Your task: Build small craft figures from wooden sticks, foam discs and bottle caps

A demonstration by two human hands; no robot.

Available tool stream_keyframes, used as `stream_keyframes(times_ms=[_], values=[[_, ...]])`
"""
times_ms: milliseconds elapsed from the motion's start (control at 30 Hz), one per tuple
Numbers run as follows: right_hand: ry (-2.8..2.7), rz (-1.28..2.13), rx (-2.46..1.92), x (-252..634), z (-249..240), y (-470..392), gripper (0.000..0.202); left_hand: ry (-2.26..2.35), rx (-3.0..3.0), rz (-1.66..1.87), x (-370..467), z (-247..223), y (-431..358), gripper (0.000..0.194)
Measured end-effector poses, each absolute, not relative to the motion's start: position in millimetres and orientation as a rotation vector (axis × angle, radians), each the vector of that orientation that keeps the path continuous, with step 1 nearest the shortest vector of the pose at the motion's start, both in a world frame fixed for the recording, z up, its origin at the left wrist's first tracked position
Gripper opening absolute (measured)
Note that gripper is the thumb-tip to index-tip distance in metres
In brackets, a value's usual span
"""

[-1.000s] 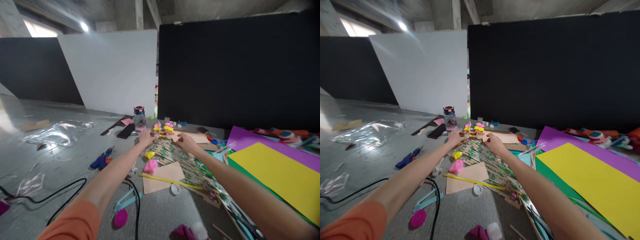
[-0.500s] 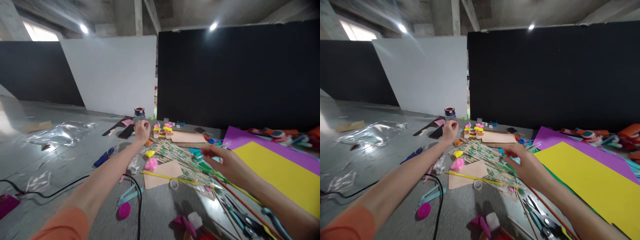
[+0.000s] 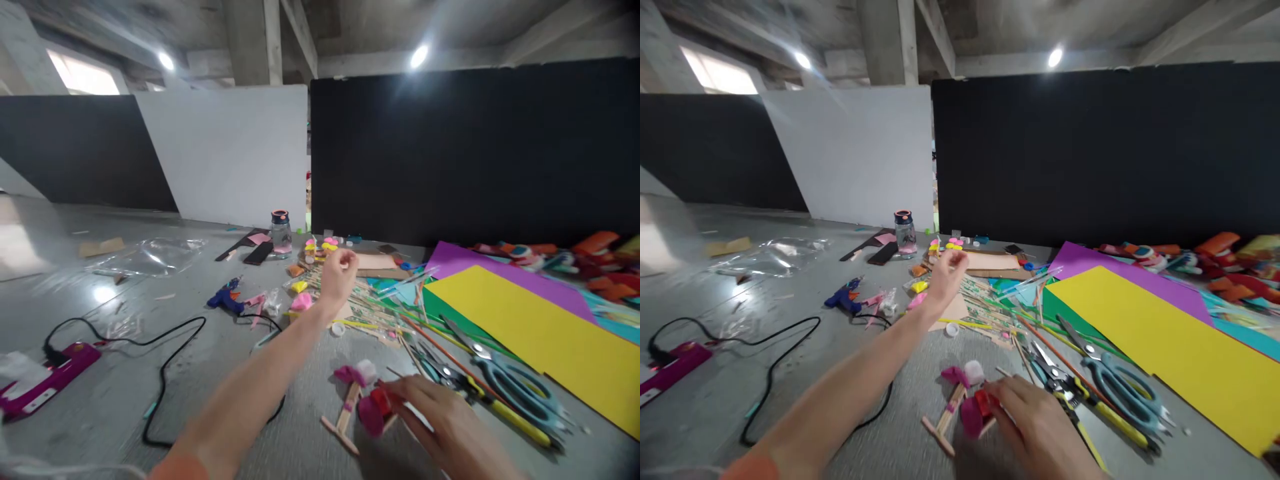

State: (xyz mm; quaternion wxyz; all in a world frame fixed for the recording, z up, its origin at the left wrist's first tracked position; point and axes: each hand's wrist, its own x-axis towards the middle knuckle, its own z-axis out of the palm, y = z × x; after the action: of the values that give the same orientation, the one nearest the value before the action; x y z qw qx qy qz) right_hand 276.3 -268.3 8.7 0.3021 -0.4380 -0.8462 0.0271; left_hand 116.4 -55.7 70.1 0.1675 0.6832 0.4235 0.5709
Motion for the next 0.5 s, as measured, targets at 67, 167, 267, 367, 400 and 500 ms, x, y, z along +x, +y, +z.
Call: stream_keyframes(times_ms=[67,167,267,367,400,500], values=[[-2.235,0.158,-1.204,282.8,-0.9,-268.3,0.022,1.173,2.006,1.521,110.3,62.0,-83.2,0.006],[-2.205,0.115,-1.294,293.2,-11.3,-267.6,0.021,1.156,2.092,1.379,84.4,54.0,-123.1,0.007],[-2.208,0.051,-1.341,294.2,-14.9,-267.0,0.019,1.144,2.187,1.214,53.6,45.3,-159.3,0.006],[-2.269,0.033,-1.303,287.4,-15.2,-267.8,0.016,1.141,2.246,1.084,33.1,31.7,-186.7,0.012],[-2.283,0.027,-1.292,285.1,-15.5,-268.2,0.017,1.139,2.275,1.024,29.7,26.4,-192.6,0.019],[-2.286,0.027,-1.283,281.3,-17.6,-268.7,0.031,1.082,2.354,0.850,28.3,10.7,-199.9,0.046]])
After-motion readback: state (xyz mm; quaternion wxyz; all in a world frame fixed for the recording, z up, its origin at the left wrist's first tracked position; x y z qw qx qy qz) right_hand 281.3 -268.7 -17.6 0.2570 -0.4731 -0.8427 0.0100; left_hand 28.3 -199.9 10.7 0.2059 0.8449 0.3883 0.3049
